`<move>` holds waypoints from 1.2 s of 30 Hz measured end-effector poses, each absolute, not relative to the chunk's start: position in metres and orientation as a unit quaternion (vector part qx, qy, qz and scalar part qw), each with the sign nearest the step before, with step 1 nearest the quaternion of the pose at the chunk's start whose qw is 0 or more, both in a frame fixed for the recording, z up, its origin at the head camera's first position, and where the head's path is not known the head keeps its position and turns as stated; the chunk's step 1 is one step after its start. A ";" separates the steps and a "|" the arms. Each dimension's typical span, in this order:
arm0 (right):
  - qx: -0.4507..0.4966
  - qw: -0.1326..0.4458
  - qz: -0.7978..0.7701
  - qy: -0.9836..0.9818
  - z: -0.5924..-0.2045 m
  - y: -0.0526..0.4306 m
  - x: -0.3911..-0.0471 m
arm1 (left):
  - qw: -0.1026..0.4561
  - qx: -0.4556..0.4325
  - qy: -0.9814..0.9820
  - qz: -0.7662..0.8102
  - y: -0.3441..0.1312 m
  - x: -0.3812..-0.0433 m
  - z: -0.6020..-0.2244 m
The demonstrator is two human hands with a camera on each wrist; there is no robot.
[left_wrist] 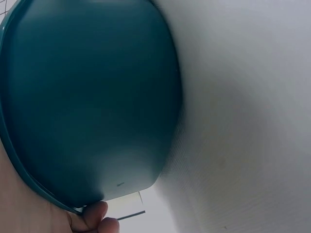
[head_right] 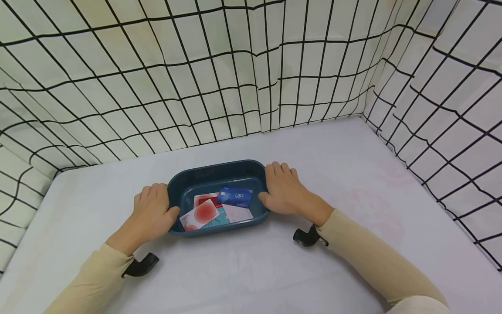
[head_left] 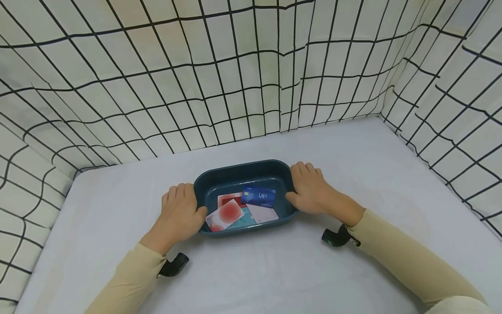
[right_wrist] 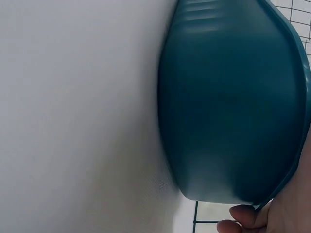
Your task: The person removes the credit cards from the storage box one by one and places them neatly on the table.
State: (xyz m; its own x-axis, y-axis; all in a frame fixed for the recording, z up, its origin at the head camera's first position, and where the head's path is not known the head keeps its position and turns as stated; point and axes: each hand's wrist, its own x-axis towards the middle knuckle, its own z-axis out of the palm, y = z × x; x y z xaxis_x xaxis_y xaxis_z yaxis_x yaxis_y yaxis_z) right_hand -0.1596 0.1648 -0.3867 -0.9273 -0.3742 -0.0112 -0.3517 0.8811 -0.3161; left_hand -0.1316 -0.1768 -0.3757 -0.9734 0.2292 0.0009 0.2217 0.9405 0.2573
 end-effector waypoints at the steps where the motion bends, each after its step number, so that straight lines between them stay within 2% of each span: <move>1: -0.187 0.036 -0.157 0.969 -0.386 0.165 -0.159 | 0.015 0.115 0.985 0.129 -0.177 -0.131 -0.376; 36: -0.204 0.026 -0.138 0.969 -0.384 0.162 -0.138 | -0.002 0.123 0.983 0.132 -0.180 -0.105 -0.374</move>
